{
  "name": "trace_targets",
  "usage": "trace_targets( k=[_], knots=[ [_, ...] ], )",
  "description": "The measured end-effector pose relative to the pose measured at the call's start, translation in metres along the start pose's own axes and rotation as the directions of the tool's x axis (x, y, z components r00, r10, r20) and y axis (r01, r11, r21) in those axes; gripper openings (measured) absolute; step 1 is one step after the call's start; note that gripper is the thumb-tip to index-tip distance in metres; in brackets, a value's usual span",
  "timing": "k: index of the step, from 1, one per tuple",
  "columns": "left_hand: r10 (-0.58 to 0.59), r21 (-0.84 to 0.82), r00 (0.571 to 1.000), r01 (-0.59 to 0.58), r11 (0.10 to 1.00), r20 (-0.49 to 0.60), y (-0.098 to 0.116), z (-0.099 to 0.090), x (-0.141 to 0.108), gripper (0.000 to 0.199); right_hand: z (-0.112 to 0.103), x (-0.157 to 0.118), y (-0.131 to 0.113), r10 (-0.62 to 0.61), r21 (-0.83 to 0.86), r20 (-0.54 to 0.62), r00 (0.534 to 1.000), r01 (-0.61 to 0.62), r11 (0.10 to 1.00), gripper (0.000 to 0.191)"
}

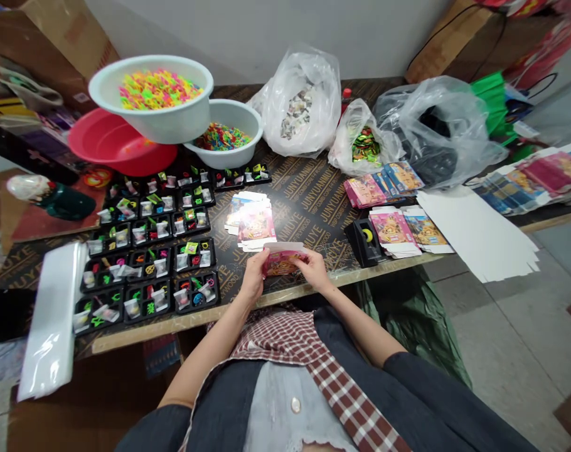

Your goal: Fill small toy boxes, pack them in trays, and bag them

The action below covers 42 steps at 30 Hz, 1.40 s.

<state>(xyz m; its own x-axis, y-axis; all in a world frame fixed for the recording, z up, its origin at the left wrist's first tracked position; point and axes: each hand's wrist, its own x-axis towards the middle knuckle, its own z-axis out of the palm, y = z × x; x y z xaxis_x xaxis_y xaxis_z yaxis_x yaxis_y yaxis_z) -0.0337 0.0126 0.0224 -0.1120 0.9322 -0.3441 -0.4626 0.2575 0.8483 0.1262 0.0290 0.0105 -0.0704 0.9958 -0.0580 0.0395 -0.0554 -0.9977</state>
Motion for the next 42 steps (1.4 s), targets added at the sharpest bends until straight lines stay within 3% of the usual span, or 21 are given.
trace_targets(
  k=[4,6,10,13,16,18,20,25,28,30,32,35,38,40,42],
  knots=[
    [-0.026,-0.104,0.994,0.015,0.994,-0.103,-0.006,0.002,-0.002,0.026,0.014,-0.004,0.000,0.089,0.308,-0.066,0.994,-0.064,0.949,0.041],
    [-0.042,-0.120,0.995,0.030,0.992,-0.096,-0.004,0.000,-0.002,0.020,0.017,-0.003,-0.001,0.148,0.366,-0.052,0.988,-0.119,0.923,0.036],
    [-0.072,-0.091,0.997,0.068,0.993,-0.036,0.003,-0.001,-0.002,0.019,0.014,0.000,-0.003,0.170,0.288,-0.024,0.985,-0.156,0.945,0.015],
    [-0.045,-0.088,0.997,0.040,0.995,-0.056,0.002,0.004,-0.004,0.026,0.016,0.000,-0.004,0.110,0.274,-0.096,0.989,-0.080,0.958,0.015],
    [0.047,-0.082,0.994,-0.055,0.995,-0.100,-0.003,0.010,-0.010,0.015,0.021,-0.004,-0.004,0.044,0.310,-0.167,0.985,0.010,0.951,0.010],
    [0.087,-0.073,0.993,-0.093,0.993,-0.082,-0.007,0.012,-0.015,0.008,0.021,-0.008,-0.003,0.021,0.308,-0.203,0.979,0.043,0.951,0.014],
    [0.112,-0.060,0.992,-0.116,0.992,-0.062,-0.010,0.012,-0.019,0.013,0.019,-0.011,-0.003,0.014,0.253,-0.226,0.974,0.045,0.966,0.019],
    [0.148,0.023,0.989,-0.148,0.989,-0.012,-0.012,0.004,-0.021,0.032,0.006,-0.015,-0.006,-0.029,0.099,-0.170,0.985,0.046,0.994,0.021],
    [0.207,0.182,0.975,-0.218,0.959,0.077,-0.013,-0.005,-0.019,0.031,-0.003,-0.013,-0.009,-0.053,0.026,-0.095,0.994,0.055,0.998,0.021],
    [0.327,0.331,0.932,-0.361,0.872,0.157,-0.014,-0.013,-0.018,0.025,-0.010,-0.011,-0.009,-0.073,0.000,-0.024,0.997,0.073,0.997,0.023],
    [0.452,0.444,0.849,-0.529,0.723,0.276,-0.016,-0.022,-0.018,0.021,-0.017,-0.008,-0.008,-0.098,-0.009,0.044,0.994,0.099,0.995,0.023],
    [0.572,0.494,0.674,-0.736,0.463,0.468,-0.019,-0.035,-0.018,0.016,-0.030,-0.007,-0.003,-0.155,-0.052,0.128,0.980,0.163,0.985,0.019],
    [0.653,0.486,0.505,-0.843,0.232,0.564,-0.022,-0.037,-0.018,0.012,-0.037,-0.010,0.005,-0.276,-0.121,0.199,0.940,0.303,0.945,0.012],
    [0.659,0.509,0.457,-0.851,0.128,0.597,-0.022,-0.030,-0.018,0.007,-0.038,-0.012,0.011,-0.357,-0.176,0.221,0.907,0.397,0.901,0.012],
    [0.605,0.552,0.471,-0.832,0.061,0.643,-0.020,-0.018,-0.016,0.007,-0.039,-0.015,0.013,-0.407,-0.246,0.236,0.882,0.459,0.854,0.016]
  ],
)
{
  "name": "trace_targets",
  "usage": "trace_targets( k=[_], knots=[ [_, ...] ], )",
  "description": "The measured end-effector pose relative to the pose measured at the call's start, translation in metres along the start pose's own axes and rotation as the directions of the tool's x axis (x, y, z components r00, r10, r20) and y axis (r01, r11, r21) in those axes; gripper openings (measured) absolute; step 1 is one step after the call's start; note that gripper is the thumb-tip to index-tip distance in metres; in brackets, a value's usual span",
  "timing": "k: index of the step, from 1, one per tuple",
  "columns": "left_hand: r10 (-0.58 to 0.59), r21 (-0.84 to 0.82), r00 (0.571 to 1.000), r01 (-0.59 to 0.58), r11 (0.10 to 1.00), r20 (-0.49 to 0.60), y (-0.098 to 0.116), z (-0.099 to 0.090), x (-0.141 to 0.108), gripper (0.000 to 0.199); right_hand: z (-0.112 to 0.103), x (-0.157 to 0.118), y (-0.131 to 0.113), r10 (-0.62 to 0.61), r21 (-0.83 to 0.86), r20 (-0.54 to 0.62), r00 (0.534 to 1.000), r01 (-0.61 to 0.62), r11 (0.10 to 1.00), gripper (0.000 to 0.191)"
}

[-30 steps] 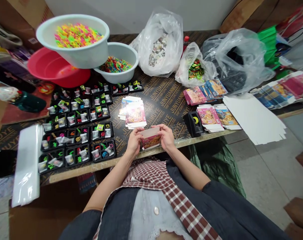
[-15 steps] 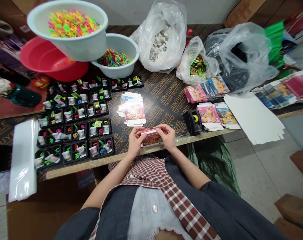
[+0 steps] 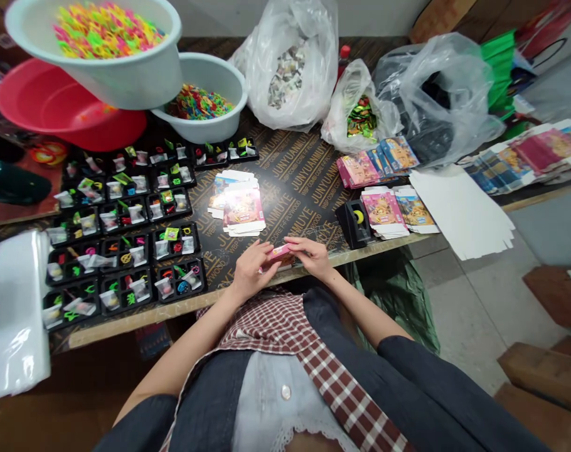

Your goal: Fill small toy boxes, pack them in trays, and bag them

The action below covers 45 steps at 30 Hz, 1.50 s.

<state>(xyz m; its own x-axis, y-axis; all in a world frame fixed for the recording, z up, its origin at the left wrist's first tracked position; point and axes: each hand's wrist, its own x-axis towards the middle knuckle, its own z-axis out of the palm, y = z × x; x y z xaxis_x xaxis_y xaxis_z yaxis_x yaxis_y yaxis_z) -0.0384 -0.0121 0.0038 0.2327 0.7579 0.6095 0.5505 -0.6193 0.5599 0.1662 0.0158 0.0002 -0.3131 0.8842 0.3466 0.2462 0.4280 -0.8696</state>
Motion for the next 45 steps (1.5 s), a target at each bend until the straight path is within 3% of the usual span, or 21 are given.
trace_targets(
  k=[3,5,6,8,10,12,15,18,22,28,32,38,39,41,43,45],
  knots=[
    [-0.010,0.082,0.988,-0.003,0.997,0.157,0.006,0.004,0.019,0.019,-0.016,-0.004,-0.001,-0.026,-0.174,-0.015,1.000,0.023,0.985,0.027],
    [-0.011,0.118,0.980,-0.012,0.993,0.200,0.005,0.003,0.030,0.031,-0.043,-0.010,0.001,-0.005,-0.315,-0.156,0.988,-0.046,0.948,0.037],
    [-0.010,0.133,0.980,-0.017,0.991,0.201,0.003,0.002,0.033,0.035,-0.061,-0.014,0.005,0.007,-0.377,-0.274,0.962,-0.114,0.919,0.037],
    [0.010,0.158,0.982,-0.041,0.987,0.190,-0.003,0.001,0.037,0.039,-0.102,-0.027,0.015,0.035,-0.451,-0.500,0.865,-0.295,0.842,0.028],
    [0.059,0.180,0.981,-0.093,0.979,0.186,-0.009,0.004,0.037,0.039,-0.139,-0.042,0.028,0.096,-0.465,-0.612,0.785,-0.456,0.759,0.021],
    [0.105,0.206,0.978,-0.142,0.968,0.179,-0.012,0.010,0.033,0.037,-0.165,-0.054,0.040,0.219,-0.445,-0.599,0.770,-0.548,0.709,0.019],
    [0.119,0.216,0.981,-0.151,0.965,0.157,-0.012,0.020,0.027,0.032,-0.180,-0.059,0.054,0.404,-0.346,-0.488,0.774,-0.596,0.724,0.020],
    [0.129,0.220,0.985,-0.153,0.963,0.117,-0.011,0.025,0.024,0.032,-0.178,-0.054,0.057,0.430,-0.269,-0.454,0.780,-0.580,0.769,0.015],
    [0.141,0.231,0.987,-0.157,0.960,0.082,-0.014,0.029,0.023,0.035,-0.172,-0.051,0.054,0.344,-0.231,-0.546,0.764,-0.532,0.815,0.013],
    [0.066,0.196,0.990,-0.089,0.976,0.122,-0.020,0.028,0.022,0.039,-0.159,-0.070,0.056,0.431,0.024,-0.690,0.582,-0.576,0.817,0.016],
    [0.063,0.218,0.992,-0.085,0.972,0.106,-0.019,0.027,0.023,0.039,-0.147,-0.078,0.066,0.499,0.116,-0.694,0.519,-0.603,0.789,0.021],
    [0.062,0.200,0.989,-0.088,0.976,0.133,-0.015,0.027,0.023,0.049,-0.135,-0.083,0.062,0.430,0.127,-0.811,0.396,-0.598,0.791,0.033],
    [0.058,0.189,0.988,-0.084,0.978,0.141,-0.014,0.026,0.023,0.050,-0.128,-0.083,0.056,0.436,0.141,-0.807,0.398,-0.587,0.797,0.034],
    [0.065,0.158,0.988,-0.086,0.984,0.137,-0.013,0.026,0.021,0.050,-0.106,-0.078,0.038,0.523,0.232,-0.719,0.458,-0.551,0.801,0.035],
    [0.086,0.134,0.990,-0.101,0.986,0.112,-0.012,0.025,0.020,0.048,-0.078,-0.066,0.016,0.679,0.431,-0.458,0.574,-0.524,0.734,0.038],
    [0.106,0.124,0.991,-0.116,0.986,0.084,-0.013,0.024,0.020,0.044,-0.048,-0.049,-0.009,0.739,0.621,-0.080,0.669,-0.546,0.562,0.042]
  ],
)
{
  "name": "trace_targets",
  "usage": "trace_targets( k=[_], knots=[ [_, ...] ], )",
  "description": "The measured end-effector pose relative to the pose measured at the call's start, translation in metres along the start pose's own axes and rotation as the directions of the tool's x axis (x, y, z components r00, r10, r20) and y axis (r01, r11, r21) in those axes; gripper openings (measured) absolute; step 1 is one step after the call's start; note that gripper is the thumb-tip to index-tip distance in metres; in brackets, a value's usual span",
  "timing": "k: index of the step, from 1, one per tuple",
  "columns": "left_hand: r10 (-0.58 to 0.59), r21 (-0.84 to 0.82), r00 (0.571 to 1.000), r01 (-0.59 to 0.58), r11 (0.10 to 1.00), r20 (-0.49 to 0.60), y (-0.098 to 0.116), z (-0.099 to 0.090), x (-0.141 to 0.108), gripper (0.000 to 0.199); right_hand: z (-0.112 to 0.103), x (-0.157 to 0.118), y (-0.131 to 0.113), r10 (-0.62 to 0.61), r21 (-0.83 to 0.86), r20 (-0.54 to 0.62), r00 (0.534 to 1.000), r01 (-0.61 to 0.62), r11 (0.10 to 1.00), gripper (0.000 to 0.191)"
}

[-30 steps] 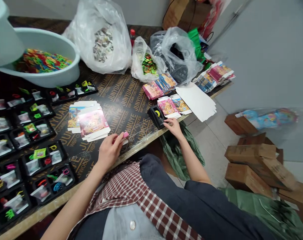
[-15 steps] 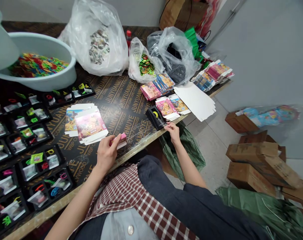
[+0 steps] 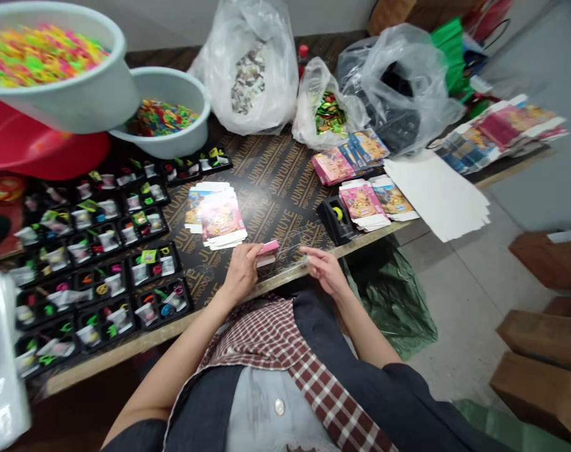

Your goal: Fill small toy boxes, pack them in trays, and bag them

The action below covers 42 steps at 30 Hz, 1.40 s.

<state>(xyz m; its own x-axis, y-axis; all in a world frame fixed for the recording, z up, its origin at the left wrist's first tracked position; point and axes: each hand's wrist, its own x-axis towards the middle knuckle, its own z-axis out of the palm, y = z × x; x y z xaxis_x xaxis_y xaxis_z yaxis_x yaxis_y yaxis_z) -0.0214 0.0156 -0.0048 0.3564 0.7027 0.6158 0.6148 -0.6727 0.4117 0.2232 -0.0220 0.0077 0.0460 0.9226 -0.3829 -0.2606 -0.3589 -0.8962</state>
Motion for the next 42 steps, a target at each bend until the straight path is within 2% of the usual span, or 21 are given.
trace_targets(
  k=[2,3,5,9,15,18,20,23,25,27,29,31,33,35,37,40,42],
  knots=[
    [0.010,-0.019,1.000,-0.010,1.000,-0.023,0.000,0.000,-0.001,0.042,0.036,-0.003,-0.006,0.118,0.121,0.261,0.958,-0.153,0.981,0.042],
    [0.014,-0.037,0.999,-0.016,0.999,-0.037,0.000,0.000,-0.001,0.041,0.050,-0.003,-0.008,0.138,0.164,0.342,0.930,-0.203,0.965,0.040],
    [0.019,-0.085,0.998,-0.025,0.996,-0.067,0.000,0.000,-0.002,0.040,0.069,0.002,-0.011,0.151,0.225,0.434,0.888,-0.269,0.937,0.037],
    [0.008,-0.099,0.995,-0.018,0.995,-0.096,-0.002,0.003,-0.006,0.034,0.074,0.012,-0.009,0.188,0.268,0.482,0.856,-0.348,0.899,0.031],
    [0.013,0.025,0.998,-0.014,1.000,0.056,-0.004,-0.001,-0.007,0.036,0.071,0.015,-0.006,0.217,0.269,0.478,0.851,-0.377,0.886,0.028],
    [0.016,-0.010,0.998,-0.016,1.000,0.057,0.000,-0.004,-0.001,0.032,0.073,0.017,-0.005,0.205,0.252,0.464,0.862,-0.350,0.902,0.027],
    [-0.042,-0.012,0.998,0.043,0.999,0.047,0.003,-0.003,0.005,0.023,0.071,0.018,-0.006,0.197,0.150,0.433,0.880,-0.286,0.946,0.025],
    [-0.135,0.037,0.991,0.135,0.990,0.005,0.005,0.003,0.011,0.016,0.058,0.024,-0.011,0.104,-0.138,0.358,0.928,-0.058,0.989,0.020],
    [-0.149,0.046,0.989,0.150,0.988,-0.018,0.005,0.007,0.013,0.018,0.045,0.036,-0.019,-0.027,-0.245,0.262,0.965,0.094,0.965,0.031],
    [-0.139,0.022,0.990,0.140,0.990,-0.018,0.005,0.007,0.015,0.019,0.038,0.059,-0.026,-0.171,-0.263,0.137,0.976,0.202,0.943,0.039],
    [-0.156,-0.031,0.988,0.156,0.987,0.018,0.005,0.002,0.017,0.018,0.042,0.096,-0.031,-0.303,-0.310,0.072,0.950,0.310,0.899,0.041],
    [-0.212,-0.119,0.972,0.223,0.967,0.099,0.006,-0.010,0.019,0.022,0.060,0.142,-0.032,-0.414,-0.430,0.115,0.903,0.421,0.799,0.041],
    [-0.255,-0.223,0.943,0.302,0.927,0.214,0.004,-0.029,0.022,0.031,0.090,0.191,-0.031,-0.466,-0.576,0.216,0.858,0.497,0.649,0.053],
    [-0.257,-0.289,0.911,0.353,0.890,0.322,0.000,-0.052,0.022,0.030,0.124,0.236,-0.030,-0.433,-0.700,0.310,0.847,0.511,0.498,0.073],
    [-0.258,-0.269,0.877,0.384,0.883,0.405,-0.007,-0.079,0.018,0.027,0.155,0.275,-0.033,-0.356,-0.779,0.382,0.853,0.504,0.372,0.086],
    [-0.304,-0.103,0.793,0.415,0.904,0.528,-0.021,-0.115,0.001,0.033,0.193,0.321,-0.045,-0.256,-0.808,0.493,0.831,0.547,0.220,0.095],
    [-0.348,-0.004,0.726,0.435,0.900,0.593,-0.029,-0.129,-0.013,0.040,0.212,0.345,-0.056,-0.198,-0.798,0.553,0.809,0.583,0.151,0.097]
  ],
)
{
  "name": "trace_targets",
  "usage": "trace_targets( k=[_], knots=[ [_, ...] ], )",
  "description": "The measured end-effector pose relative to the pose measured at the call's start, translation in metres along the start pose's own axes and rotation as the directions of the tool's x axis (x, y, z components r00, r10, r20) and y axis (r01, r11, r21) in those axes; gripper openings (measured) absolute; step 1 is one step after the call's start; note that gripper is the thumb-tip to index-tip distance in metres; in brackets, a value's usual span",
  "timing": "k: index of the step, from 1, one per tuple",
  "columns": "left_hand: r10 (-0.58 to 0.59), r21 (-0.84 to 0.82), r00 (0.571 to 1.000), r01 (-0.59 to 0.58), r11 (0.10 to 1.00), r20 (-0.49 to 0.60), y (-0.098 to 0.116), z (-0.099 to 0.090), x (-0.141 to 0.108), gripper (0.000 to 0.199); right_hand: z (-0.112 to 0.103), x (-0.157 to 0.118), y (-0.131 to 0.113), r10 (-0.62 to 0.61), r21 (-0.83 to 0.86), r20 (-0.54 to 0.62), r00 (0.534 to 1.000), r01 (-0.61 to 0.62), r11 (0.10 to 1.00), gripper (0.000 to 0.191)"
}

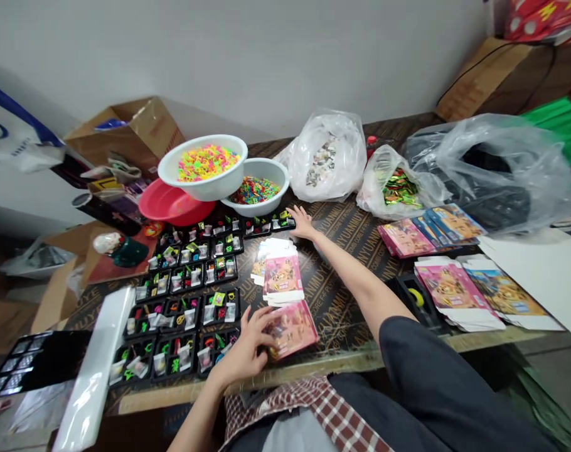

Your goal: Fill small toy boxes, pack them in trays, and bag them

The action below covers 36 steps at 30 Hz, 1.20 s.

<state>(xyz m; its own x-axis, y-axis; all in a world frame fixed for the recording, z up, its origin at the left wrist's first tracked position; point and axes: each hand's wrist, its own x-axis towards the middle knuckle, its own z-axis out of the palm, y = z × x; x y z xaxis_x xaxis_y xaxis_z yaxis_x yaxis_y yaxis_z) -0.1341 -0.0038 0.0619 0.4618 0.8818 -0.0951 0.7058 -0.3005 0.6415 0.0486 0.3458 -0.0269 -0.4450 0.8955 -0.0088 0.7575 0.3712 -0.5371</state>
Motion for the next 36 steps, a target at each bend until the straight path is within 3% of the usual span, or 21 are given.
trace_targets(
  k=[3,6,10,12,17,25,30,36],
  knots=[
    [-0.084,-0.032,0.996,0.084,0.996,0.017,-0.010,0.007,-0.004,0.045,-0.007,0.035,-0.004,-0.040,-0.047,0.121,0.992,0.046,0.998,0.102],
    [-0.096,-0.111,0.995,0.099,0.989,0.031,-0.008,0.029,0.018,0.043,-0.012,0.052,-0.004,-0.064,-0.079,0.222,0.973,0.084,0.993,0.108],
    [-0.027,-0.023,0.971,0.033,0.999,0.239,0.000,0.060,0.057,0.097,-0.018,0.046,0.006,-0.078,-0.108,0.251,0.965,0.107,0.988,0.108],
    [-0.022,0.062,0.954,0.004,0.998,0.299,0.002,0.068,0.067,0.103,-0.024,0.031,0.013,-0.075,-0.112,0.237,0.969,0.104,0.988,0.107],
    [0.012,0.174,0.958,-0.064,0.983,0.285,0.002,0.070,0.067,0.088,-0.048,-0.037,0.024,-0.143,-0.106,0.198,0.970,0.166,0.981,0.103],
    [0.003,0.361,0.955,-0.115,0.925,0.296,0.015,0.065,0.069,0.096,-0.065,-0.197,0.007,-0.238,0.006,0.144,0.961,0.239,0.971,0.100],
    [0.035,0.311,0.993,-0.069,0.948,0.113,0.012,0.059,0.060,0.102,-0.069,-0.274,-0.009,-0.168,-0.023,0.083,0.982,0.170,0.985,0.095],
    [0.127,0.092,0.981,-0.114,0.989,-0.145,0.004,0.062,0.048,0.100,-0.062,-0.320,-0.022,-0.148,-0.027,0.040,0.988,0.149,0.988,0.092]
  ],
)
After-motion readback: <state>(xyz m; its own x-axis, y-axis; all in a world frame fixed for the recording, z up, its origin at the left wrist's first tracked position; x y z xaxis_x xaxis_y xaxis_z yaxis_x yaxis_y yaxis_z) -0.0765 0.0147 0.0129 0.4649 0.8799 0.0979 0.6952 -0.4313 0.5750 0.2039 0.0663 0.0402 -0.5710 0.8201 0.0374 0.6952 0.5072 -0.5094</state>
